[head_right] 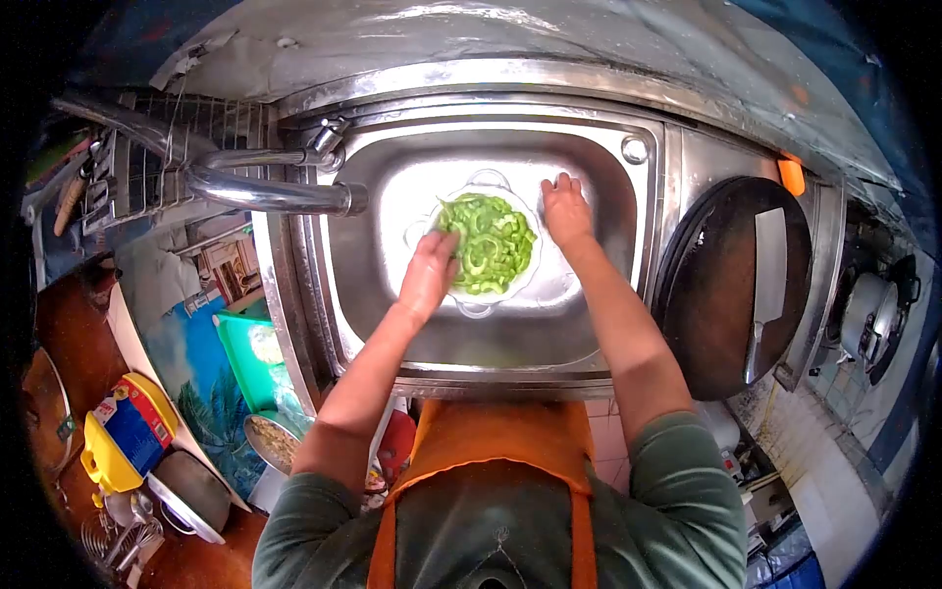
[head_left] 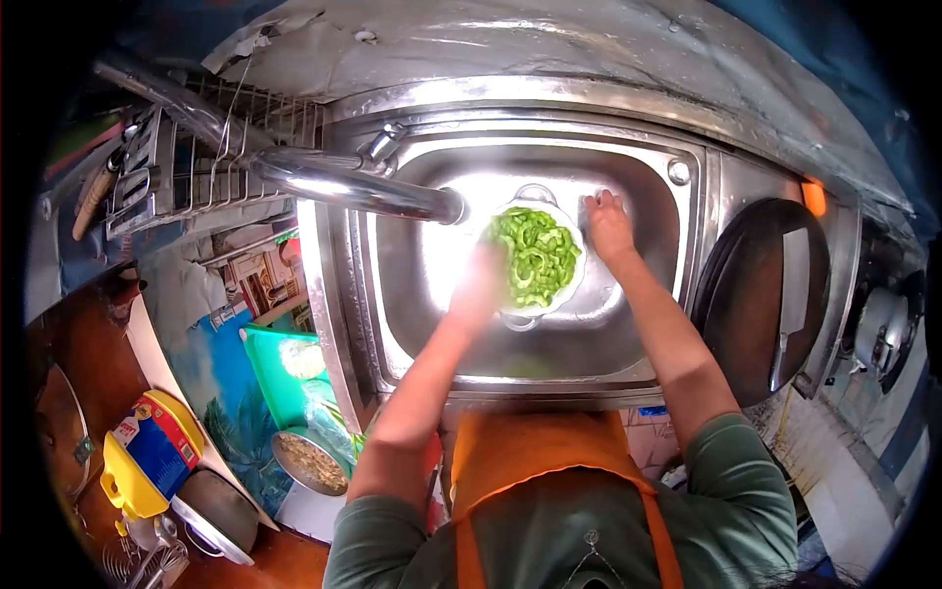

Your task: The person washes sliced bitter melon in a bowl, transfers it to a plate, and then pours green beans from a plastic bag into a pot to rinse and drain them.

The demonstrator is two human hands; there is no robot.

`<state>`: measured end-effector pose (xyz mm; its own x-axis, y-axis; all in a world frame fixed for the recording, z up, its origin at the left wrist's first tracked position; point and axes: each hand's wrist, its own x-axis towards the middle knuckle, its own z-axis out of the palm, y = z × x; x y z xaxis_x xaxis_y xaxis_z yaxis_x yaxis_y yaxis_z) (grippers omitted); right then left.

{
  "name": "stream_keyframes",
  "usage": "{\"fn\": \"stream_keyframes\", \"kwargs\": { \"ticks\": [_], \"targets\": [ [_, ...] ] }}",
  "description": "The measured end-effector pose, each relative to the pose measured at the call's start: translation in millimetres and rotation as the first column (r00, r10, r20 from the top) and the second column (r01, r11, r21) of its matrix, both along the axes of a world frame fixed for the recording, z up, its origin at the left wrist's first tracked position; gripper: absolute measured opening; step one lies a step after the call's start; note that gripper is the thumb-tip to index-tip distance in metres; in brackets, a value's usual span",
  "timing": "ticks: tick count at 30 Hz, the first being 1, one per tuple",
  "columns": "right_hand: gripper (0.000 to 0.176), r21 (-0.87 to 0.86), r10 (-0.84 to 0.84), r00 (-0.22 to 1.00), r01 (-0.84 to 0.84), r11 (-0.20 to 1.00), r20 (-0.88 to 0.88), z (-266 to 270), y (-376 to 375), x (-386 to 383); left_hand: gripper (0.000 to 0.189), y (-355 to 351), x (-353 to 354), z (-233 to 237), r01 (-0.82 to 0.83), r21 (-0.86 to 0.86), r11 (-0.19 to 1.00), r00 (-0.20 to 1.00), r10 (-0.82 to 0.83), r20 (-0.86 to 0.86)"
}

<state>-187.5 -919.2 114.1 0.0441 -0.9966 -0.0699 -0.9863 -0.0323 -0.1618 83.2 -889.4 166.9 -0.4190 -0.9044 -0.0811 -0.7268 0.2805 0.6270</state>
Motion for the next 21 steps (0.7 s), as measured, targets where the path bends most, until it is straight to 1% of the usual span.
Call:
{"fn": "stream_keyframes", "kwargs": {
  "ticks": [2,3,4,5,6,8,9,10,11,12,14,15,16,17,18,20,21],
  "targets": [
    [0.025,0.116,-0.127,0.983,0.112,0.987,0.129,-1,0,-7,0.034,-4,-7,22,-0.033,0.035,0.999,0.999,0.032,0.013],
    [0.025,0.18,-0.194,0.963,0.161,0.97,0.186,-1,1,-10,0.033,-12,-10,42,-0.029,-0.022,0.999,0.999,0.029,0.02],
    [0.025,0.216,-0.294,0.915,0.239,0.947,0.277,4,0,-11,0.033,-22,-9,55,-0.026,-0.083,0.996,0.999,0.028,0.029],
    [0.026,0.26,-0.388,0.847,0.308,0.915,0.362,9,1,-12,0.034,-31,-4,47,-0.123,-0.059,0.991,0.992,0.122,-0.025],
    [0.026,0.311,-0.477,0.762,0.369,0.876,0.438,16,3,-12,0.04,-41,-1,39,-0.275,0.003,0.961,0.961,0.275,-0.009],
    [0.024,0.338,-0.443,0.63,0.288,0.896,0.638,35,13,0,0.045,-65,9,7,-0.187,-0.128,0.974,0.979,0.173,-0.108],
    [0.023,0.346,-0.426,0.547,0.248,0.905,0.721,49,20,9,0.045,-73,13,-10,-0.104,-0.015,0.994,0.99,0.102,-0.098],
    [0.022,0.32,-0.353,0.55,0.158,0.934,0.757,68,24,21,0.046,-80,15,-23,-0.02,0.098,0.995,0.995,0.029,-0.099],
    [0.021,0.25,-0.286,0.612,0.146,0.957,0.737,82,27,29,0.04,-85,16,-26,0.005,0.108,0.994,1.0,-0.003,-0.022],
    [0.02,0.178,-0.218,0.667,0.128,0.976,0.712,89,30,34,0.03,-90,16,-13,-0.009,0.109,0.994,0.999,0.005,0.04],
    [0.02,0.005,-0.018,0.807,0.018,1.0,0.591,81,36,39,0.019,-95,18,5,-0.052,0.035,0.998,0.989,0.047,0.139],
    [0.02,-0.075,0.077,0.854,-0.044,0.996,0.515,71,40,43,0.016,-95,18,17,-0.082,-0.003,0.997,0.99,0.082,0.111],
    [0.026,-0.149,0.346,0.854,-0.312,0.938,0.389,64,45,52,0.014,-91,16,30,-0.109,-0.039,0.993,0.99,0.112,0.082],
    [0.027,-0.087,0.355,0.811,-0.358,0.93,0.465,59,51,61,0.011,-84,13,39,-0.134,-0.071,0.988,0.989,0.138,0.05],
    [0.027,-0.029,0.358,0.764,-0.407,0.913,0.537,67,49,74,0.013,-76,9,44,-0.108,0.015,0.994,0.994,0.107,0.031],
    [0.029,0.027,0.241,0.793,-0.308,0.951,0.559,60,42,80,0.019,-47,6,25,0.086,0.007,0.996,0.994,-0.085,-0.061],
    [0.031,0.053,0.187,0.803,-0.261,0.964,0.566,57,39,81,0.023,-34,-4,32,0.136,-0.017,0.991,0.99,-0.136,0.023]
  ]
}}
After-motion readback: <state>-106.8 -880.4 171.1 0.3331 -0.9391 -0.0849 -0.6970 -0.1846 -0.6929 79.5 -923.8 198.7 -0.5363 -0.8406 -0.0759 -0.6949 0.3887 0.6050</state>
